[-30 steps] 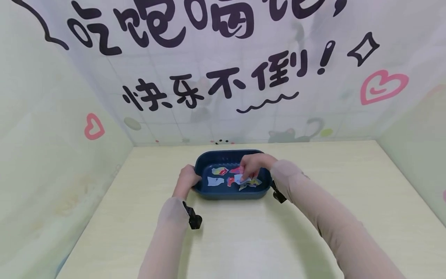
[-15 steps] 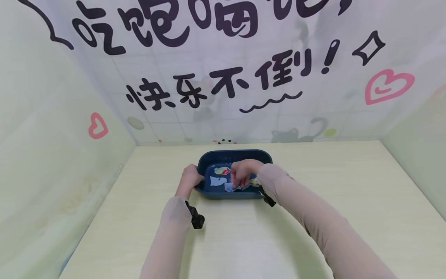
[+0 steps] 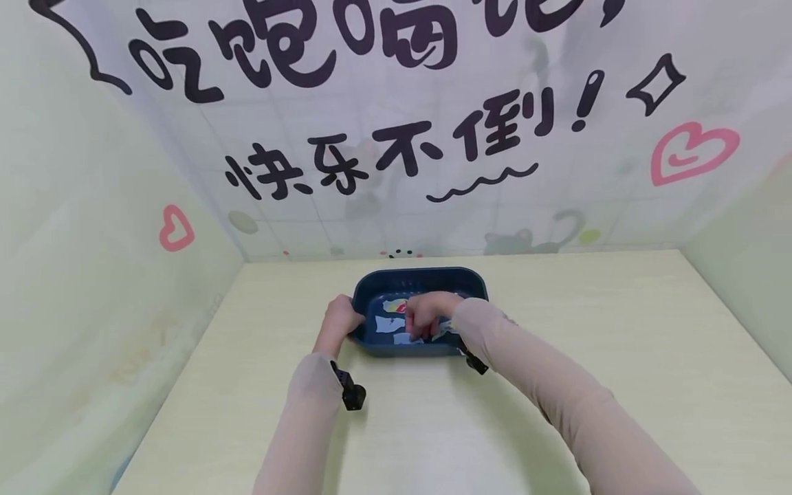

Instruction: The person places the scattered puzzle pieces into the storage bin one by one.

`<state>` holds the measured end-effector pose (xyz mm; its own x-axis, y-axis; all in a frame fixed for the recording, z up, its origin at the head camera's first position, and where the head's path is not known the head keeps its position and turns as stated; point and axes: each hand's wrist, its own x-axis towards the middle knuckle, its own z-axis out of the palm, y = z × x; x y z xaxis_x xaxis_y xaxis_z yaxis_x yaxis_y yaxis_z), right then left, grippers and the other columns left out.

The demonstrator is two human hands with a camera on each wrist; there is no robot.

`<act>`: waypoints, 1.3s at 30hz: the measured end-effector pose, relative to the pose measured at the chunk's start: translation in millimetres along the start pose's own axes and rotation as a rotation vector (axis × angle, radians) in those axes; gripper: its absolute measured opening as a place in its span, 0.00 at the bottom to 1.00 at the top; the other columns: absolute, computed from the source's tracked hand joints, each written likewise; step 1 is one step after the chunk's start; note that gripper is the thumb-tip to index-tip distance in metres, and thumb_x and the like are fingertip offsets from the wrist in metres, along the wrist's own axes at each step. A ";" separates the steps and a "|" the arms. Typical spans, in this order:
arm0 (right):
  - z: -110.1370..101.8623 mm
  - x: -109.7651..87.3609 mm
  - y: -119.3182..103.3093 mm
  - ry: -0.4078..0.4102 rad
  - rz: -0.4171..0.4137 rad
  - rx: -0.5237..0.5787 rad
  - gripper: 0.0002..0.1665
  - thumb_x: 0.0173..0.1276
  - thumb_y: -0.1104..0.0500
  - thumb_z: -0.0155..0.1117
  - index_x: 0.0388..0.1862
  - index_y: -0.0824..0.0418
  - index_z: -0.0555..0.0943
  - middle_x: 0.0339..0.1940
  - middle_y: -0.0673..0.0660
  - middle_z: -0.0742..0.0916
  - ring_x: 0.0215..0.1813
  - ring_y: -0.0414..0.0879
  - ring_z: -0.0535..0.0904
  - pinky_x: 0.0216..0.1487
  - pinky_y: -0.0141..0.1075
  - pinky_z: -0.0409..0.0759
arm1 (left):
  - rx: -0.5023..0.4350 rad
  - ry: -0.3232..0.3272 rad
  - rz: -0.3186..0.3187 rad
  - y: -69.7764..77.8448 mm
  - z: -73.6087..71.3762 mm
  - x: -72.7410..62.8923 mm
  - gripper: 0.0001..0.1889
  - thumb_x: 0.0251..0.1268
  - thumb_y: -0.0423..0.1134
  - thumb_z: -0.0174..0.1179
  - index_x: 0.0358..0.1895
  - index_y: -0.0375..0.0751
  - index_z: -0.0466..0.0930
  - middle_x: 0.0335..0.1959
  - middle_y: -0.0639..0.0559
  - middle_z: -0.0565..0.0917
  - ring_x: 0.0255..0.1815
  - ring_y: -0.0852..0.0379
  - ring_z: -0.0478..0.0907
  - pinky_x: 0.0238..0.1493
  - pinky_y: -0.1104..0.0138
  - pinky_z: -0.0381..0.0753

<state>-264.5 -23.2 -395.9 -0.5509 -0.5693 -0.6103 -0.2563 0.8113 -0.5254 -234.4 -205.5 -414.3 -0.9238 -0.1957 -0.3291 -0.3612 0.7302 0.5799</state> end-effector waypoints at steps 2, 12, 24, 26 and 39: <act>-1.8 1.0 1.7 -0.004 -0.003 0.014 0.05 0.64 0.62 0.58 0.37 0.61 0.79 0.37 0.54 0.82 0.37 0.44 0.77 0.45 0.36 0.84 | -0.003 0.000 0.000 -0.7 0.8 0.9 0.14 0.55 0.27 0.55 0.45 0.24 0.75 0.40 0.28 0.80 0.15 0.50 0.80 0.14 0.67 0.82; -12.9 -6.7 17.3 0.050 -0.042 0.132 0.09 0.67 0.61 0.55 0.42 0.61 0.79 0.41 0.55 0.84 0.43 0.47 0.81 0.45 0.36 0.84 | 0.001 0.012 0.015 -1.9 -1.1 1.1 0.14 0.54 0.27 0.56 0.44 0.23 0.74 0.41 0.27 0.80 0.14 0.49 0.80 0.15 0.66 0.83; -29.1 -27.2 40.2 0.146 -0.030 0.171 0.15 0.68 0.56 0.52 0.49 0.64 0.76 0.43 0.60 0.84 0.41 0.48 0.82 0.40 0.36 0.84 | 0.016 0.019 0.010 -5.9 -4.3 8.9 0.15 0.54 0.27 0.56 0.45 0.22 0.73 0.43 0.27 0.79 0.14 0.50 0.80 0.16 0.66 0.83; -30.7 -30.9 43.9 0.156 -0.031 0.195 0.16 0.69 0.56 0.52 0.49 0.65 0.75 0.44 0.62 0.84 0.41 0.49 0.82 0.41 0.36 0.85 | 0.018 0.024 0.008 -5.9 -4.9 10.4 0.15 0.54 0.27 0.56 0.45 0.21 0.72 0.43 0.26 0.79 0.15 0.49 0.80 0.15 0.66 0.83; -38.3 -56.4 76.0 0.265 -0.087 0.302 0.18 0.68 0.59 0.50 0.52 0.69 0.73 0.43 0.65 0.83 0.37 0.46 0.81 0.38 0.33 0.84 | 0.085 0.083 0.061 -13.6 -4.1 5.7 0.19 0.59 0.34 0.54 0.49 0.21 0.67 0.45 0.26 0.76 0.34 0.41 0.82 0.31 0.60 0.86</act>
<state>-283.3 75.7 -378.7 -0.7329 -0.5484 -0.4026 -0.0879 0.6632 -0.7432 -235.3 -219.2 -421.0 -0.9524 -0.1997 -0.2305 -0.2950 0.7949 0.5302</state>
